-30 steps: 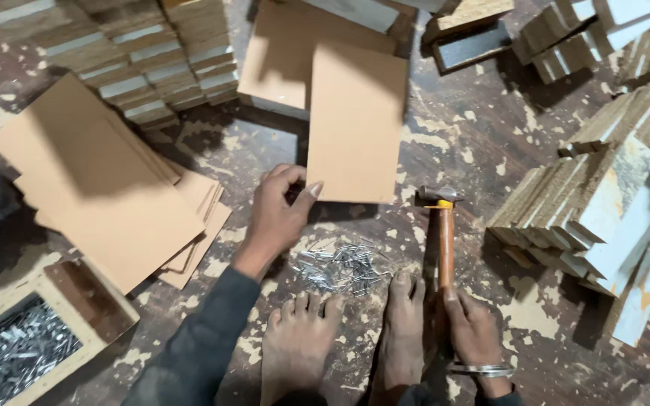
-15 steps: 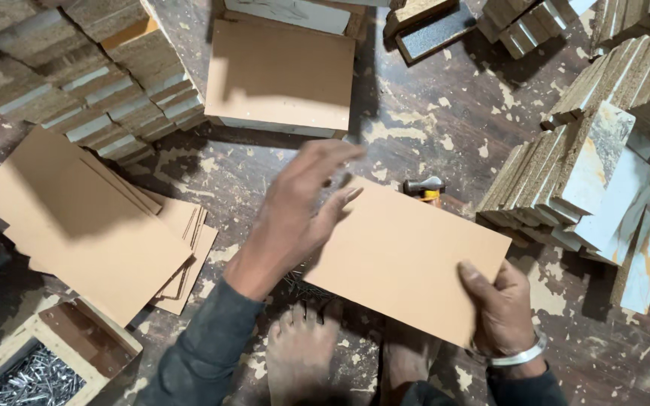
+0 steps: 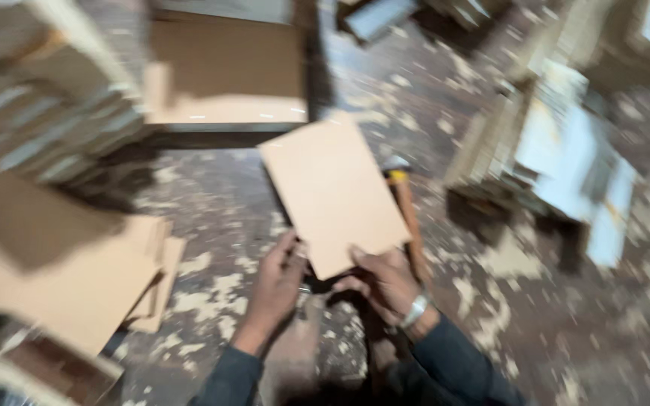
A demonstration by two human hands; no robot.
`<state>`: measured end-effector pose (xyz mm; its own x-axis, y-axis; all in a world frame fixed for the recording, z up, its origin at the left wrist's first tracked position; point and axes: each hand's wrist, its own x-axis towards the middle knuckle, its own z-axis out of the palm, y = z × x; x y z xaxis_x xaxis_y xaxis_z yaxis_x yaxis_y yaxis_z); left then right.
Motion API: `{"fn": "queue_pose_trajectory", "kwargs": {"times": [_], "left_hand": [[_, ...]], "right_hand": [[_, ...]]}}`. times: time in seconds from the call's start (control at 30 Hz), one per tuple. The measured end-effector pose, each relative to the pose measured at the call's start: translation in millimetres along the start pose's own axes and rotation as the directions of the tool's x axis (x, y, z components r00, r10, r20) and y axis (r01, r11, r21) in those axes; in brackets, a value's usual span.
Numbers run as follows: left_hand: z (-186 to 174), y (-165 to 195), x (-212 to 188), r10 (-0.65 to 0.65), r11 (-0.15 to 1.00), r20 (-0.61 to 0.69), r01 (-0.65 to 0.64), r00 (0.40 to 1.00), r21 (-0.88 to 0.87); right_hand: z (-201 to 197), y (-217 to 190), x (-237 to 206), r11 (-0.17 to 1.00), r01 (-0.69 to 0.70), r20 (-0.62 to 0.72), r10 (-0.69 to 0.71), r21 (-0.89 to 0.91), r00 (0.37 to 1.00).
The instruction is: The person places a small wooden box on the workbench, positions a flat board on top, and hammers nails along the board's edge to attach it. They pick nails from a pile on the bench, hold the board steady with one hand, and hammer with the other, then set the finished box aside and start another.
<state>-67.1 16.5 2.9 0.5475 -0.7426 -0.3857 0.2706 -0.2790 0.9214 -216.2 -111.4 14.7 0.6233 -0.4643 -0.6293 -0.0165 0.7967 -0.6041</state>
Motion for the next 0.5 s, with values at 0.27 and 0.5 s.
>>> {"fn": "queue_pose_trajectory", "kwargs": {"times": [0.27,0.5], "left_hand": [[15.0,16.9,-0.7,-0.017,0.989,0.116,0.034,0.993,-0.147],[16.0,32.2,20.1,-0.098,0.988,0.188,0.118,0.977,-0.099]], "right_hand": [[-52.8,-33.4,-42.6,0.480,0.112,-0.098,-0.392,-0.870,0.915],[-90.5,-156.5,-55.5,-0.209,0.044,0.212,-0.919,-0.977,0.333]]}}
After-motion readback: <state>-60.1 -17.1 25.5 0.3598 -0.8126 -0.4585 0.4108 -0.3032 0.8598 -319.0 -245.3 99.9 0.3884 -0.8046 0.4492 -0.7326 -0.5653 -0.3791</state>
